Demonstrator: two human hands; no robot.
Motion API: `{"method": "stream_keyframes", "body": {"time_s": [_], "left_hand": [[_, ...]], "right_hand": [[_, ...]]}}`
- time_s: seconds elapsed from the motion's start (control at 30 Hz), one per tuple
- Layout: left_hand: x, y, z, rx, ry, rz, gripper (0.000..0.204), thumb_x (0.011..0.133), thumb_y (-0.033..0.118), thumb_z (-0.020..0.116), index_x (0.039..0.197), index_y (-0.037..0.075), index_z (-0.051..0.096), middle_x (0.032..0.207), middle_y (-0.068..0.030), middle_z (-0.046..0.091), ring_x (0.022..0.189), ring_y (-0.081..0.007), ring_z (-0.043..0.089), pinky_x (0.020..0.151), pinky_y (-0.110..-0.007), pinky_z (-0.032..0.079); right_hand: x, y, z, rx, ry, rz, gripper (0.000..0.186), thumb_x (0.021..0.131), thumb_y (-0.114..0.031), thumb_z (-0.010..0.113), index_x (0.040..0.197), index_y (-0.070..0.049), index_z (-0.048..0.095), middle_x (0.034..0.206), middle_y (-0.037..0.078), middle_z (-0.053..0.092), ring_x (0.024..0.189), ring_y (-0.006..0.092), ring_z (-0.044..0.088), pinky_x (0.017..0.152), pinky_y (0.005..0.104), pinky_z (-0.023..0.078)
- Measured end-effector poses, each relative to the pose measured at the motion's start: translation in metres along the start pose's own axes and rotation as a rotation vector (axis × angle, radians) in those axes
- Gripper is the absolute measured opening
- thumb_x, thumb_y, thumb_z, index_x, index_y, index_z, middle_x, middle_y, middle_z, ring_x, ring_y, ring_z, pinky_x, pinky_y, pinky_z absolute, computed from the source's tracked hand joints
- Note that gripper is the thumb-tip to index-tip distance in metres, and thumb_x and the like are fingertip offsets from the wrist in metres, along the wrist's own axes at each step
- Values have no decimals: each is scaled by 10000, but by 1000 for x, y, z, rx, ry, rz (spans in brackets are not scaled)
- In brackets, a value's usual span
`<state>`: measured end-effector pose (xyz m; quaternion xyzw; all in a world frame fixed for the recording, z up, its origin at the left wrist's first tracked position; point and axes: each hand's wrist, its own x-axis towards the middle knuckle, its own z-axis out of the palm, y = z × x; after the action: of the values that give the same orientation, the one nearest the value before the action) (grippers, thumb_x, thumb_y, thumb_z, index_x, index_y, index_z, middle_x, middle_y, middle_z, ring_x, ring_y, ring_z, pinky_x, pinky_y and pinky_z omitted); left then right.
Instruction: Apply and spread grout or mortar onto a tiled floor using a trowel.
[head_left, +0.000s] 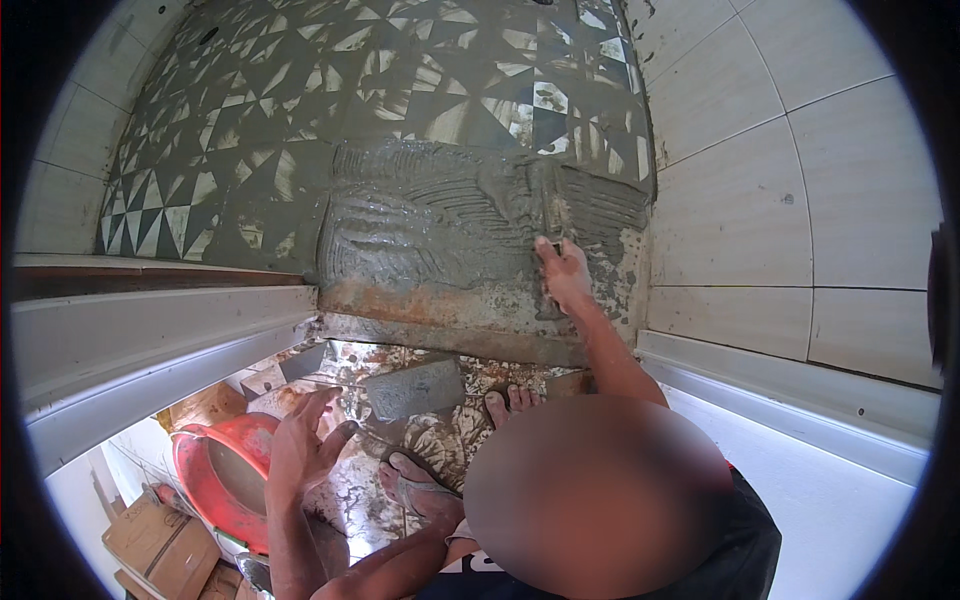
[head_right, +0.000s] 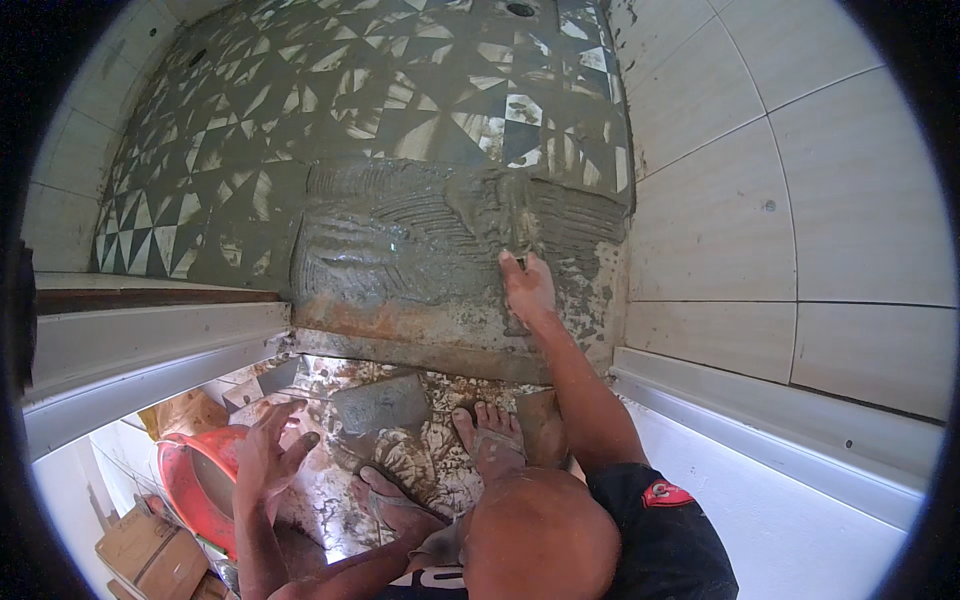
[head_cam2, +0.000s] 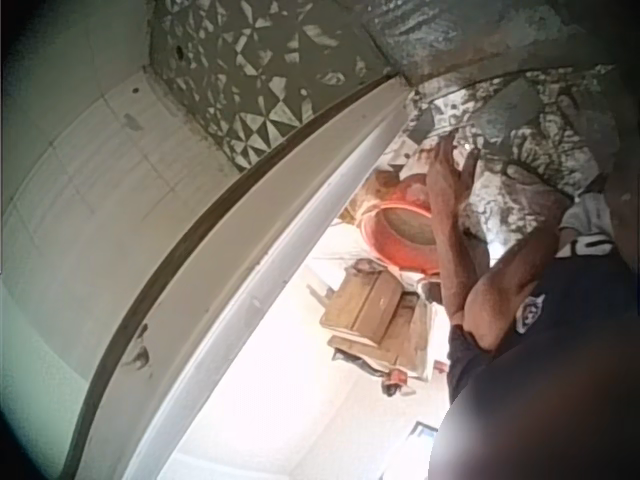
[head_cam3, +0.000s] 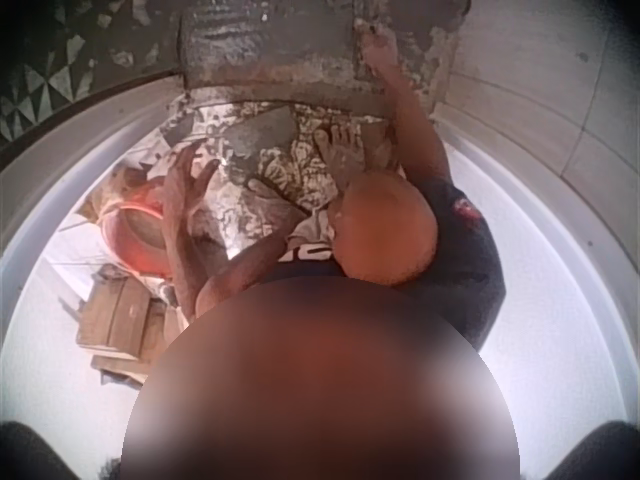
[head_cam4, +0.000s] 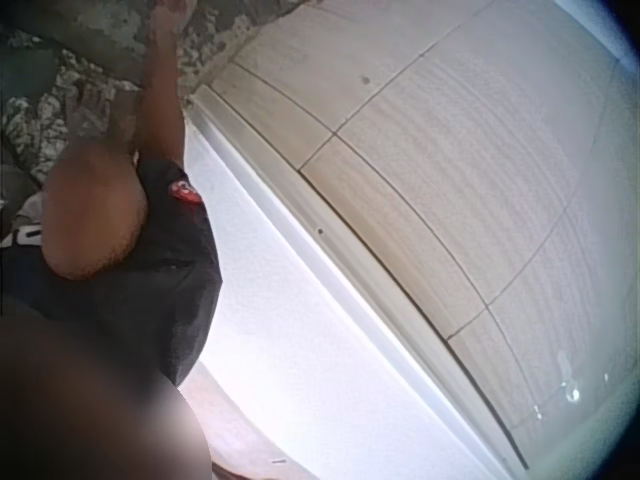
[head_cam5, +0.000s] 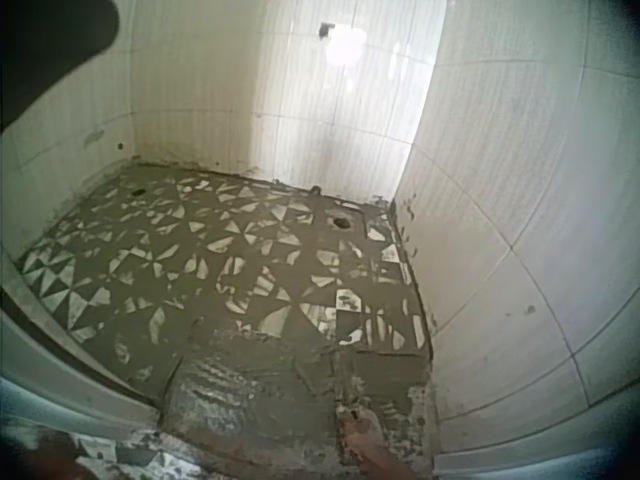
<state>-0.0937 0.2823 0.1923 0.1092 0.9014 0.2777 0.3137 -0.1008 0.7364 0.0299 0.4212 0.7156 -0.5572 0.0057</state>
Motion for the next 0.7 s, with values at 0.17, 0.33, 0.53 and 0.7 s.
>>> {"method": "stream_keyframes", "body": {"time_s": [0.17, 0.33, 0.53, 0.7], "left_hand": [[-1, 8, -3, 9, -2, 27, 541, 912, 252, 795, 1391, 45, 648, 1308, -216, 710, 1119, -399, 724, 927, -477, 577], [-4, -1, -1, 19, 2, 52, 537, 914, 260, 795, 1387, 50, 650, 1312, -222, 706, 1115, -435, 713, 927, -480, 577], [-7, -2, 0, 10, 15, 71, 522, 920, 268, 792, 1379, 61, 654, 1309, -216, 709, 1117, -434, 713, 927, -487, 578], [-13, -7, -1, 16, 15, 46, 522, 918, 270, 796, 1373, 55, 656, 1302, -213, 711, 1113, -430, 715, 921, -486, 580]], "right_hand": [[11, -5, 18, -146, -105, -24, 769, 1029, -524, 649, 1411, 132, 528, 856, 178, 660, 585, 253, 653, 552, 420, 518], [18, -5, 40, -319, -128, -171, 664, 1028, -512, 635, 1189, 132, 607, 1036, 332, 695, 905, 476, 715, 826, 507, 549], [23, -5, 54, -387, -153, -212, 661, 1026, -539, 621, 1207, 97, 621, 1163, 366, 680, 1148, 541, 640, 975, 555, 500], [6, -27, 59, -617, -395, -413, 699, 1044, -554, 577, 1326, 85, 606, 1297, 366, 660, 1256, 536, 609, 1062, 532, 481]]}}
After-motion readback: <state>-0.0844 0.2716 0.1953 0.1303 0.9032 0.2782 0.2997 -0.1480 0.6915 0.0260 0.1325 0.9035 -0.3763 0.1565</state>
